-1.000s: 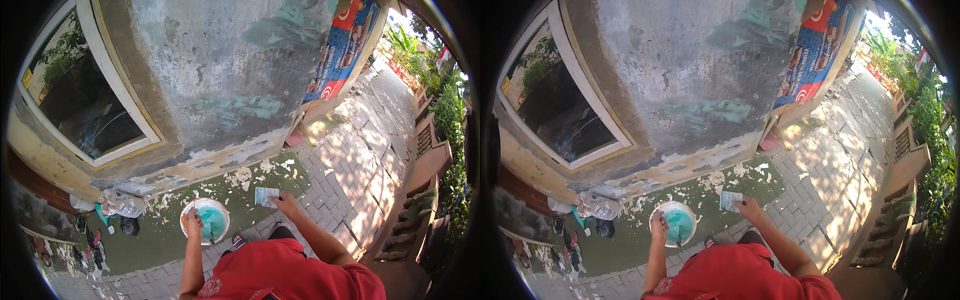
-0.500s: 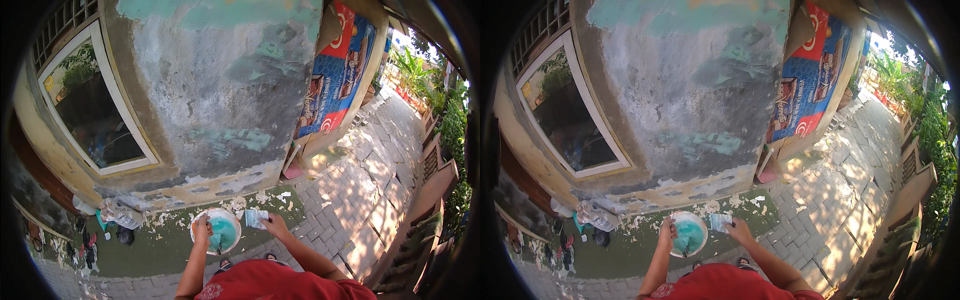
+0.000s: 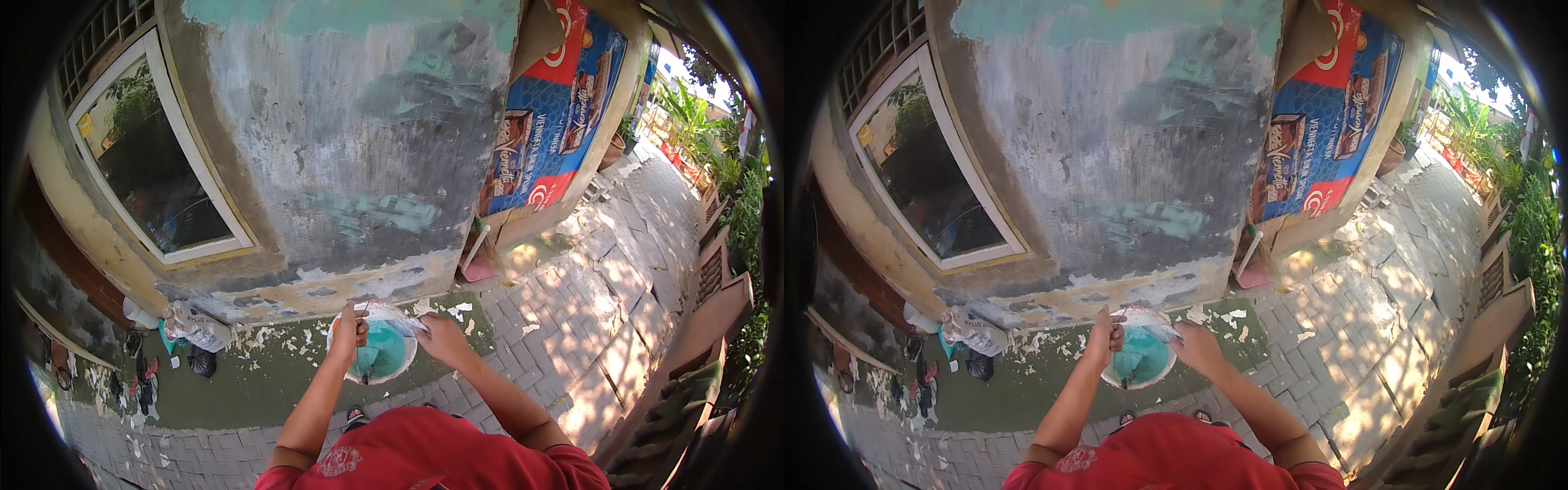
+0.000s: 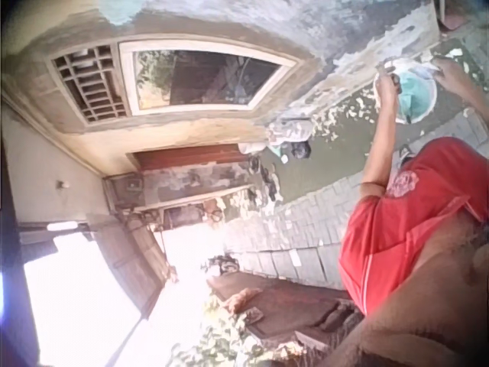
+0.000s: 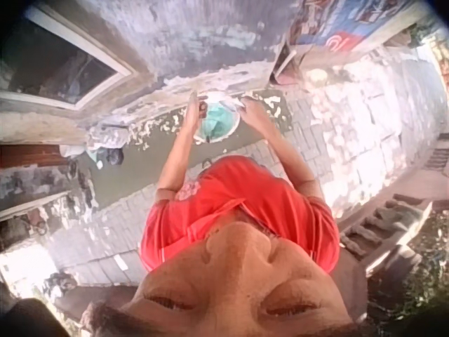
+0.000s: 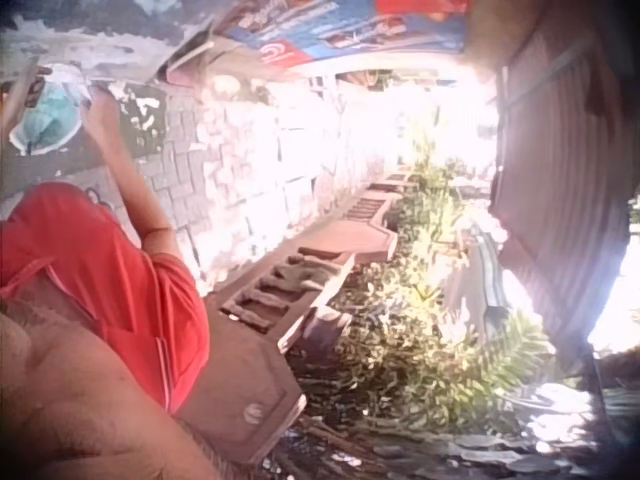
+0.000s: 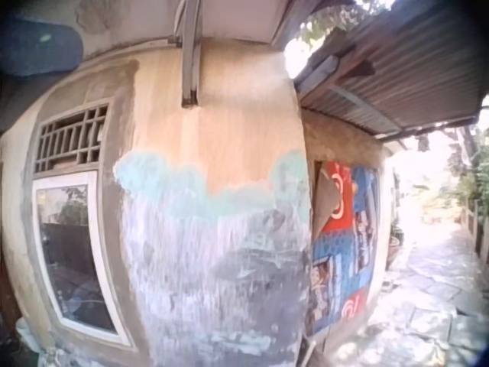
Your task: The person patches a wall by scooping green putty from a bucket with a putty knife and spreading it over damaged areas on the exterior surface.
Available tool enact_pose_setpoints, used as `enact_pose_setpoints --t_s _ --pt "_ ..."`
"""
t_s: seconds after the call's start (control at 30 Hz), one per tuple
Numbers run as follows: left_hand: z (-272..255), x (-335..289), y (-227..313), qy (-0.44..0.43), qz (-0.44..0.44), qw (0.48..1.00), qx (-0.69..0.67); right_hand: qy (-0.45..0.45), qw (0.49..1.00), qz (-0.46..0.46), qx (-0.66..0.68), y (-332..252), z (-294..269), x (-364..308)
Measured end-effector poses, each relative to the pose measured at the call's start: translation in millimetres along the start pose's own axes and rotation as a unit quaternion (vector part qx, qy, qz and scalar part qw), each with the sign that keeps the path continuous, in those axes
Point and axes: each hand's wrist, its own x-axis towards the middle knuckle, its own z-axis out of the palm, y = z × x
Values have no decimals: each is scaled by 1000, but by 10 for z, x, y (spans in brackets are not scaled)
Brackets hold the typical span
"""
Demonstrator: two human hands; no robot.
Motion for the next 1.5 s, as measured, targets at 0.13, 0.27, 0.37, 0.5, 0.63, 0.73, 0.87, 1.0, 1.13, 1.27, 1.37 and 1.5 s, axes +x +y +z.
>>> enact_pose_setpoints --t_s 0.13,0.27,0.37,0.5,0.63,0.73,0.87,1.0,1.13,1.27,1.37,1.5 --pt "208 67 168 -36 -16 999 23 -59 996 -59 -37 -42 -76 191" --pt "528 -8 488 -84 2 992 93 -159 975 -119 -96 -118 -159 508" --pt "668 -28 582 -89 -12 988 123 -224 950 -133 -170 -63 33 739" --pt "818 -105 662 -95 -13 985 144 -335 914 -39 -227 13 349 854" --pt "984 -164 688 -88 -3 984 154 -312 929 1 -200 266 711 784" --pt "1037 -129 664 -80 -2 985 155 -335 926 17 -175 374 782 726" --pt "1109 -129 660 -70 3 986 151 -353 917 -8 -187 351 712 710" --pt "1179 -53 651 -61 -2 988 145 -309 944 16 -111 483 666 769" --pt "1223 58 637 -51 -2 991 128 -277 958 33 -64 691 446 945" --pt "1237 198 670 -45 2 991 123 -285 955 84 -9 710 122 1124" --pt "1249 356 678 -60 12 992 107 -280 948 138 63 863 39 1192" --pt "1023 542 802 -32 -8 998 59 -255 877 240 328 783 -27 1376"
